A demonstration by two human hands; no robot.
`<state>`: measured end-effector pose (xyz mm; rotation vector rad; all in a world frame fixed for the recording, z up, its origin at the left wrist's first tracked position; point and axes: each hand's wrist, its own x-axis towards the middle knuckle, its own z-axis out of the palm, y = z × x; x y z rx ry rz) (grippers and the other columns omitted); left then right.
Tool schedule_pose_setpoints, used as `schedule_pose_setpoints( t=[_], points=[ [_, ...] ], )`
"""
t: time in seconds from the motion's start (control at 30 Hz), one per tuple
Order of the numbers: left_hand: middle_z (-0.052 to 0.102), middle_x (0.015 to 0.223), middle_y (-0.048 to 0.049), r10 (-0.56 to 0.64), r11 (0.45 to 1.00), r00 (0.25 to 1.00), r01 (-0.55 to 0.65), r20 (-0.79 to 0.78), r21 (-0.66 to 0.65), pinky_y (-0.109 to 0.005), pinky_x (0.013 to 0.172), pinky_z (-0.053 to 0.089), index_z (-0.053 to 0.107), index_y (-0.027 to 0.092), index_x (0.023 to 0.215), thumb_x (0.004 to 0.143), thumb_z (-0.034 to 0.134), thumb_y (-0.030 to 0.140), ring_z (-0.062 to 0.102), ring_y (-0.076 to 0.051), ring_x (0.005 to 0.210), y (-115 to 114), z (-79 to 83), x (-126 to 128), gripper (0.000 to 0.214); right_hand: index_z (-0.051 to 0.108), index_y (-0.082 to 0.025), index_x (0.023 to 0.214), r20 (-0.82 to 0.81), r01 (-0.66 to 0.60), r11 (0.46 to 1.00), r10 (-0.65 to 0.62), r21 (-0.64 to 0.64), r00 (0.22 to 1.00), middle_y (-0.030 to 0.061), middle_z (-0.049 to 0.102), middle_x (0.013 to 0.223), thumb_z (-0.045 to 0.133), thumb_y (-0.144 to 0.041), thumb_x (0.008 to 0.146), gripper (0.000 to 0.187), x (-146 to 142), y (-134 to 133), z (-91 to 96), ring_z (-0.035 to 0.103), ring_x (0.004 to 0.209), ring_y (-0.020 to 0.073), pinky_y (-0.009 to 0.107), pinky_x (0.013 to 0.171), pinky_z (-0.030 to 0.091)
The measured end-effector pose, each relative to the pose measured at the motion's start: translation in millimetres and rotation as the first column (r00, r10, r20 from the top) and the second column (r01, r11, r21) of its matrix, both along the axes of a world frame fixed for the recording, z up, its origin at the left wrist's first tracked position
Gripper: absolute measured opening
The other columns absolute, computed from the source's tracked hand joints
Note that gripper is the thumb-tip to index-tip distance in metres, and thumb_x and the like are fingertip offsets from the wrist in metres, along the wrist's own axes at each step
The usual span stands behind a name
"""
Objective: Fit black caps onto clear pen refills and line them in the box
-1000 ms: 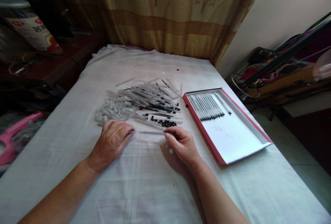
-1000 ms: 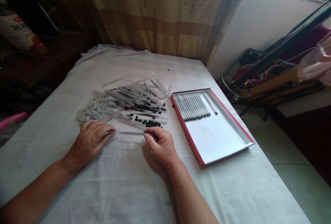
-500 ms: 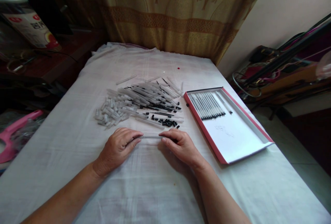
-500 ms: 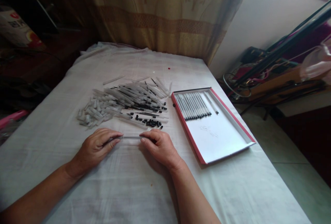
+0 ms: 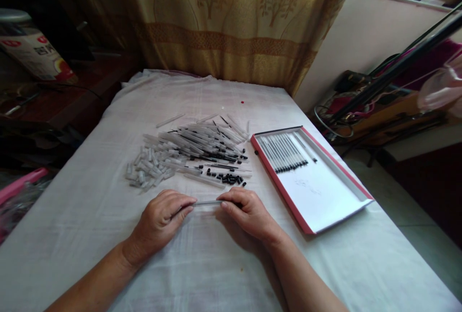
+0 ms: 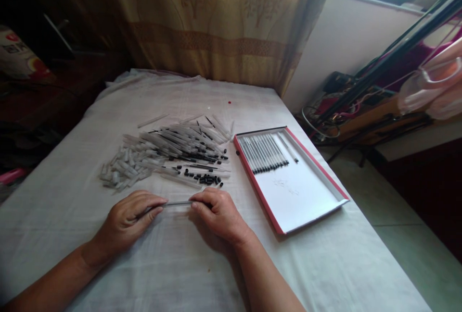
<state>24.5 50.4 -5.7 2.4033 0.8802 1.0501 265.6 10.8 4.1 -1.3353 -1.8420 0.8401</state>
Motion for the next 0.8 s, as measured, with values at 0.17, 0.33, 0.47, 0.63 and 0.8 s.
schedule_pose_setpoints(
  t=[0.17,0.33,0.47,0.63,0.8],
  points=[
    [0.075,0.096,-0.0056,0.029,0.993,0.997,-0.037,-0.067,-0.112,-0.028,0.080,0.056,0.070,0.022,0.105,0.092,0.057,0.033,0.070,-0.019,0.088,3.6,-8.8,1.7,0.021,0.076,-0.021,0.094,0.113,0.025,1.000,-0.025,0.007,0.993,0.0041,0.072,0.082,0.057,-0.021,0.089,0.019,8.3,-4.8,14.6,0.067,0.075,0.0160,0.026,0.070,0.050],
    [0.069,0.120,-0.0084,0.150,0.978,0.987,-0.158,-0.064,-0.139,-0.034,0.093,0.055,0.058,0.023,0.127,0.092,0.055,0.038,0.067,-0.022,0.105,8.6,-20.6,-2.9,0.039,0.077,-0.020,0.096,-0.002,0.518,0.816,-0.536,0.257,0.844,0.0082,0.073,0.093,0.060,-0.036,0.086,0.025,95.2,13.2,21.5,0.068,0.086,0.0216,0.033,0.078,0.053],
    [0.071,0.114,-0.0075,0.170,0.972,0.985,-0.172,-0.030,-0.159,-0.033,0.092,0.056,0.061,0.022,0.123,0.092,0.054,0.036,0.069,-0.020,0.101,10.7,-23.6,-1.7,0.035,0.077,-0.015,0.100,0.055,0.869,0.429,-0.902,0.246,0.429,0.0120,0.075,0.095,0.064,-0.037,0.078,0.034,188.7,44.4,11.7,0.068,0.094,0.0290,0.041,0.088,0.050],
    [0.072,0.112,-0.0077,0.197,0.952,0.980,-0.191,0.003,-0.239,-0.032,0.088,0.058,0.061,0.021,0.122,0.091,0.053,0.036,0.071,-0.020,0.098,10.6,-24.6,1.0,0.036,0.077,-0.019,0.105,0.407,0.924,0.348,-0.876,0.158,0.260,0.0115,0.075,0.101,0.059,-0.034,0.080,0.034,228.7,72.6,-3.5,0.068,0.093,0.0313,0.043,0.083,0.050],
    [0.073,0.111,-0.0076,0.202,0.945,0.979,-0.197,-0.009,-0.263,-0.033,0.089,0.058,0.062,0.021,0.122,0.090,0.054,0.036,0.071,-0.020,0.098,10.5,-25.4,-0.3,0.036,0.077,-0.024,0.103,0.460,0.911,0.377,-0.847,0.166,0.267,0.0098,0.075,0.107,0.059,-0.034,0.080,0.031,227.8,84.2,-15.0,0.064,0.102,0.0328,0.050,0.093,0.044]
  ],
)
